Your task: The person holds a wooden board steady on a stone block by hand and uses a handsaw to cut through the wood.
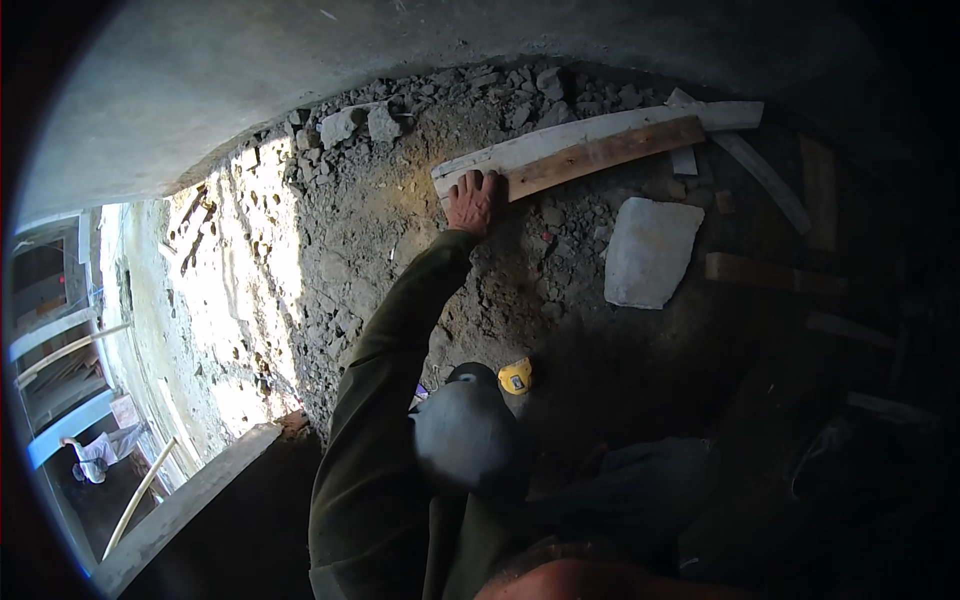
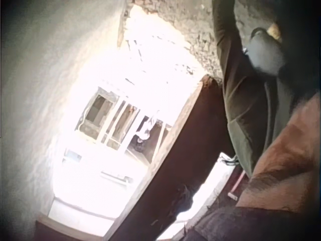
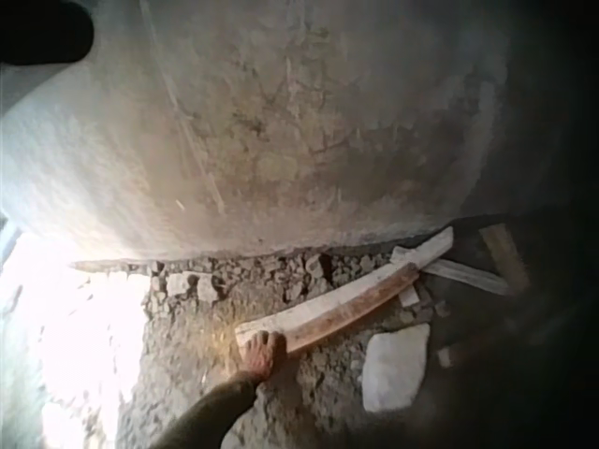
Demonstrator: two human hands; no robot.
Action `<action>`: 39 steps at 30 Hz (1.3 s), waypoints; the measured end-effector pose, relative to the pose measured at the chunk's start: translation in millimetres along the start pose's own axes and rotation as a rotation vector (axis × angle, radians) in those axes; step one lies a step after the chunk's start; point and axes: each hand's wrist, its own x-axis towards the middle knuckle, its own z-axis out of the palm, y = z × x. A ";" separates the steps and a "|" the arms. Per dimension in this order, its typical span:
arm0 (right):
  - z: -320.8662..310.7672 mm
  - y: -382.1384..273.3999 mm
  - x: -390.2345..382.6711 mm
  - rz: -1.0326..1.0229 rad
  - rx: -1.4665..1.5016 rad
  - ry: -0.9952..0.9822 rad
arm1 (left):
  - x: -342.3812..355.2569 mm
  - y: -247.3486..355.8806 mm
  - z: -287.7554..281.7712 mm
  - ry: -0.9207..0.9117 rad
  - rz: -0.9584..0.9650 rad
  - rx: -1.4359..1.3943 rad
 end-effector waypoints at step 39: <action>-16.6 -150.9 68.6 -0.242 0.132 -0.180 | -1.3 -33.1 21.0 -0.202 0.146 -0.009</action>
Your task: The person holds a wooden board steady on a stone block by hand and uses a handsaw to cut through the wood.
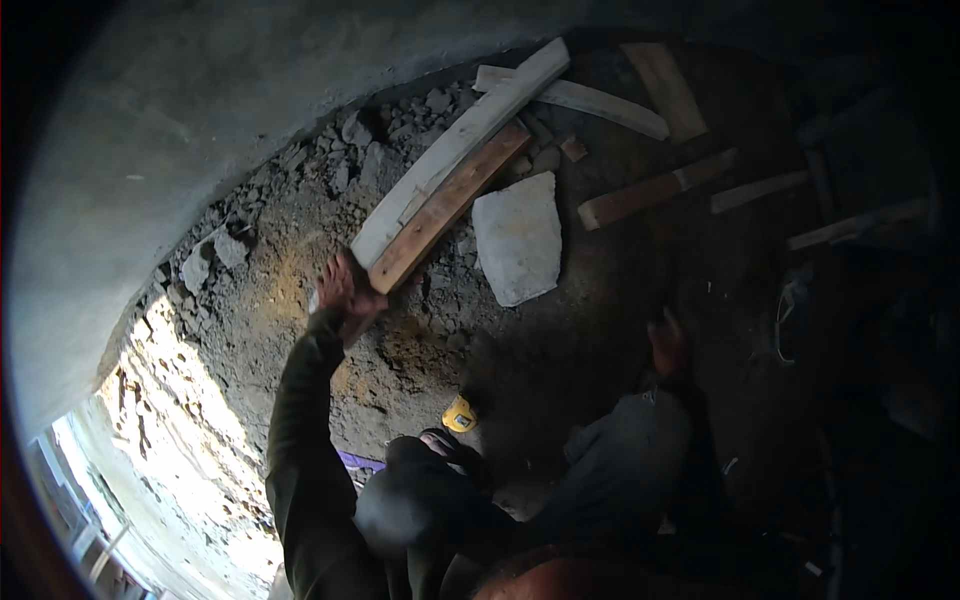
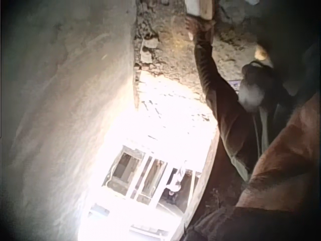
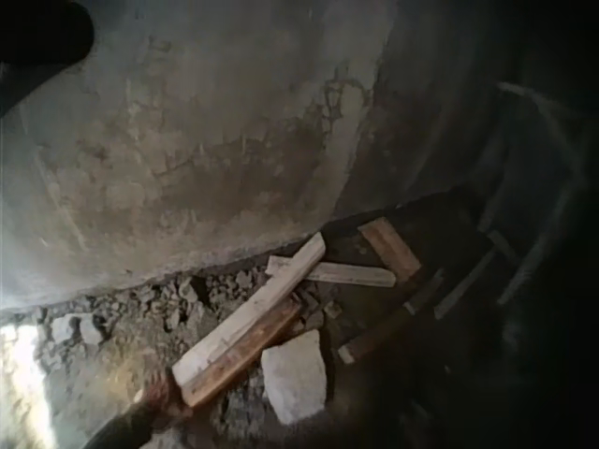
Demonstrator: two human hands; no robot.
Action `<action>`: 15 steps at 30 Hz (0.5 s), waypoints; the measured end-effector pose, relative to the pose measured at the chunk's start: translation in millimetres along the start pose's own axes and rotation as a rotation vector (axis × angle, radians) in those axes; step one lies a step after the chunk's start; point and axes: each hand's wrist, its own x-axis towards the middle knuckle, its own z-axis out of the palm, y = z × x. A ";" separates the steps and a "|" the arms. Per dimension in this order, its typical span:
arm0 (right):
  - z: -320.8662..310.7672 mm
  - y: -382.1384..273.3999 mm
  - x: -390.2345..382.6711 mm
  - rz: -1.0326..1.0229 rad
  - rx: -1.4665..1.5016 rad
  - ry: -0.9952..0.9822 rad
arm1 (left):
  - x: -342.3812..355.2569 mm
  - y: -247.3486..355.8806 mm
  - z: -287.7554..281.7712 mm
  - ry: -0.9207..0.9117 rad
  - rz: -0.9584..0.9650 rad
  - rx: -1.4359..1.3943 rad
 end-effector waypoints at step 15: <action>241.2 -288.4 31.2 0.346 0.923 -0.681 | -100.5 36.8 -103.8 -0.292 -0.134 -0.343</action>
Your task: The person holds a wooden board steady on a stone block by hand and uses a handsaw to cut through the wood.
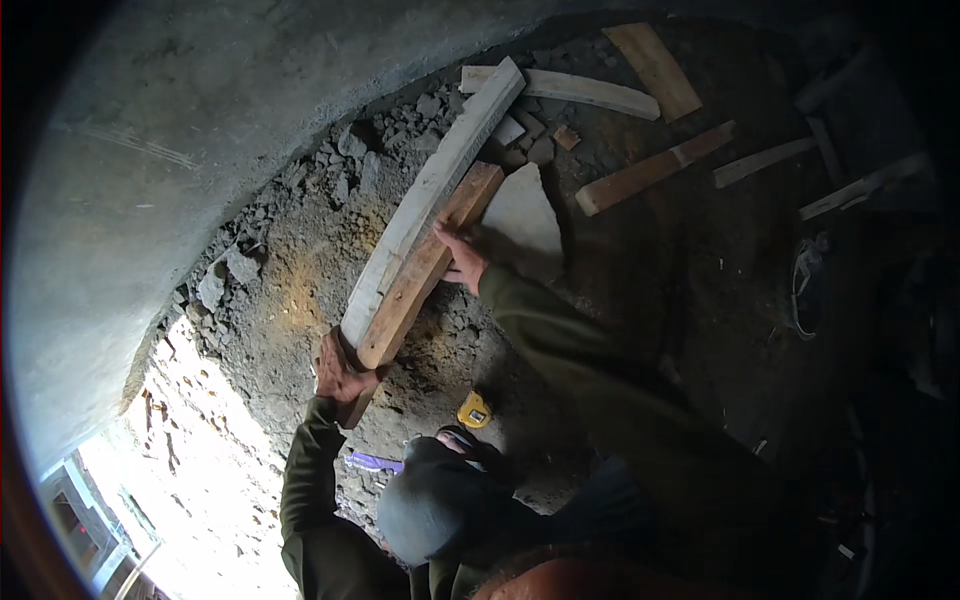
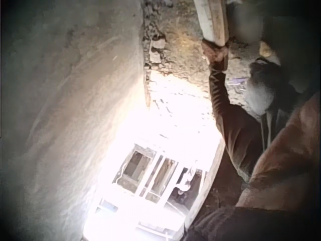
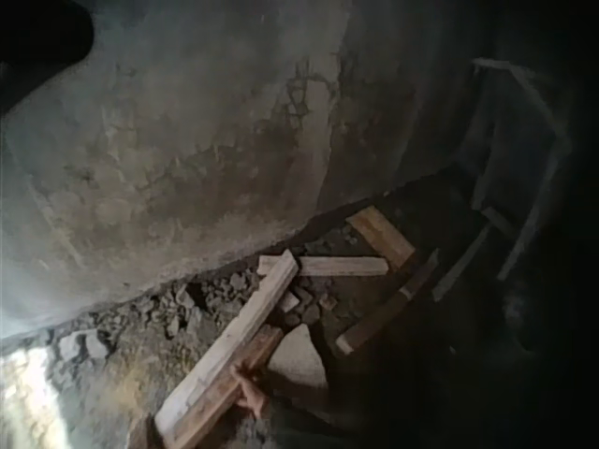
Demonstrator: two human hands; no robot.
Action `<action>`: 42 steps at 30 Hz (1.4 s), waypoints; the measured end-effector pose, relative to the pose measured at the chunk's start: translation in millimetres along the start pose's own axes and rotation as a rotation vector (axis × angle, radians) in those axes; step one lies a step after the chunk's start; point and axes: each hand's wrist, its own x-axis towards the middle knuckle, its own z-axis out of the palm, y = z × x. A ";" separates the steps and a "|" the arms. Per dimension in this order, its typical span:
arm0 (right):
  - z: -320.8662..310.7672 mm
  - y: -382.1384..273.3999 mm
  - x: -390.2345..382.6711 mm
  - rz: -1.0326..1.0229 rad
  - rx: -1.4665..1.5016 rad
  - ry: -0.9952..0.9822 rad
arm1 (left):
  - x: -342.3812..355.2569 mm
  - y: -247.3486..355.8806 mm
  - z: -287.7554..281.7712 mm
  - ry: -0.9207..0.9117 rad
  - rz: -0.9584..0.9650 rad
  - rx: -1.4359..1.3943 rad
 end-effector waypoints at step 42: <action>-76.1 112.1 -59.8 -0.199 0.232 0.053 | 10.7 -20.2 76.6 0.279 0.189 0.154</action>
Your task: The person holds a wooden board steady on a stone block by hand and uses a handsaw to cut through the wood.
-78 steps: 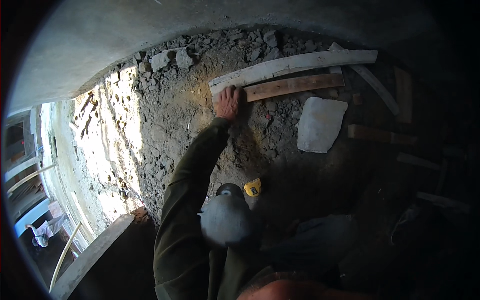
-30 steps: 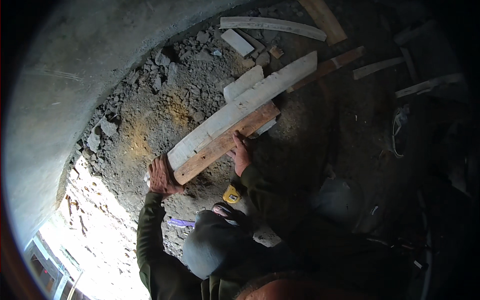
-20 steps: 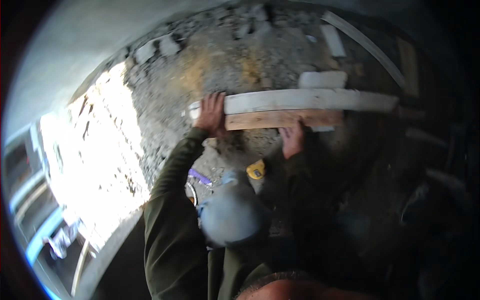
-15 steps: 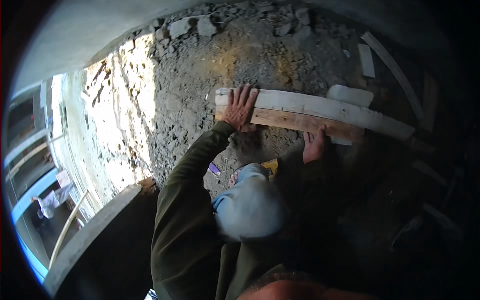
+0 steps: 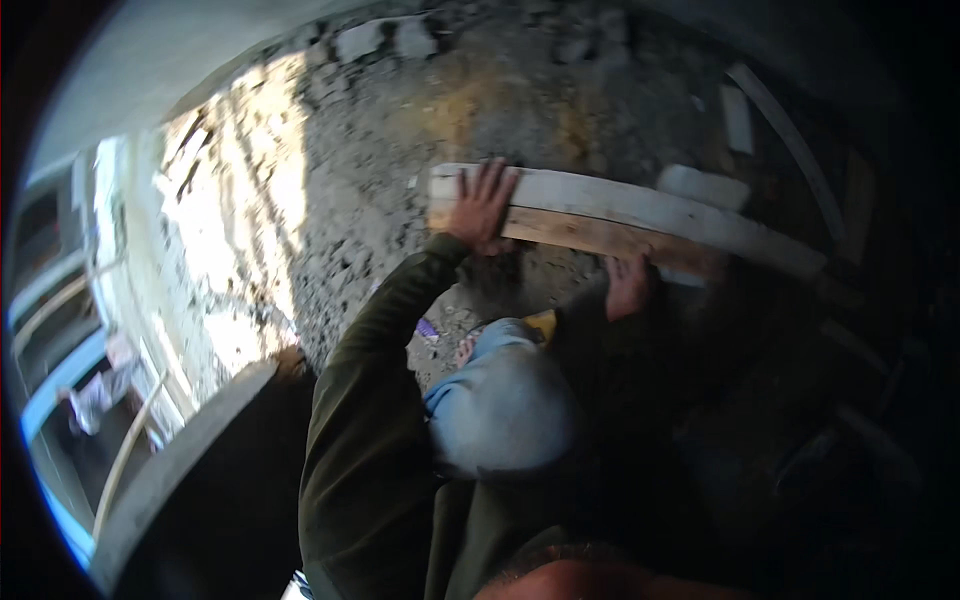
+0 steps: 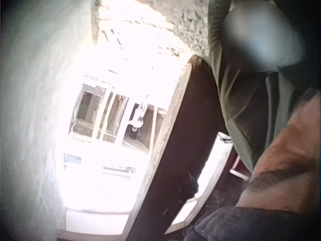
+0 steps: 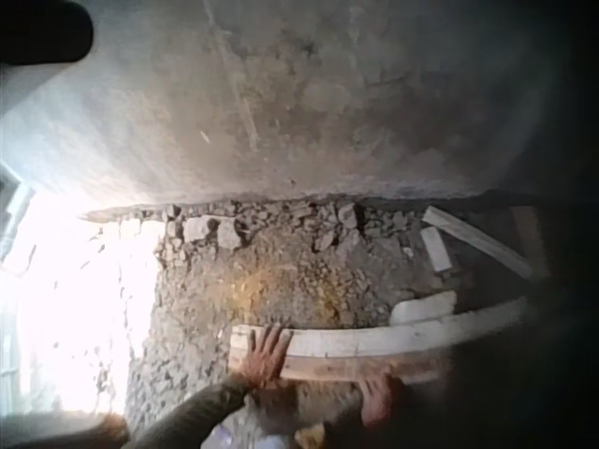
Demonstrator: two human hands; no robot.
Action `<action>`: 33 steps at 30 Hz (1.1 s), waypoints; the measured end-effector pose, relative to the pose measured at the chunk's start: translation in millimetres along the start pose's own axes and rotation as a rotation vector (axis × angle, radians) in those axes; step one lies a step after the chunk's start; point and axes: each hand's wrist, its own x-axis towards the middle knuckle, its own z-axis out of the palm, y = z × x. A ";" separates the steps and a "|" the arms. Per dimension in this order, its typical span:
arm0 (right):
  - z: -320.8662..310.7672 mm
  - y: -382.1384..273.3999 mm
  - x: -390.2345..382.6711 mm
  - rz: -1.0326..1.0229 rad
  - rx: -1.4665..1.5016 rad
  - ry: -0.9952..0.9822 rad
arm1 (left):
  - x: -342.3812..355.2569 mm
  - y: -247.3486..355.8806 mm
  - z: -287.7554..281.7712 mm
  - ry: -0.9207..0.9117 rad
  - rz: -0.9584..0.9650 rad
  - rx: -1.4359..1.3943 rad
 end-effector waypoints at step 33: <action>-284.2 -136.5 -229.3 0.126 -1.460 0.389 | 63.9 90.1 13.6 -0.009 0.151 0.189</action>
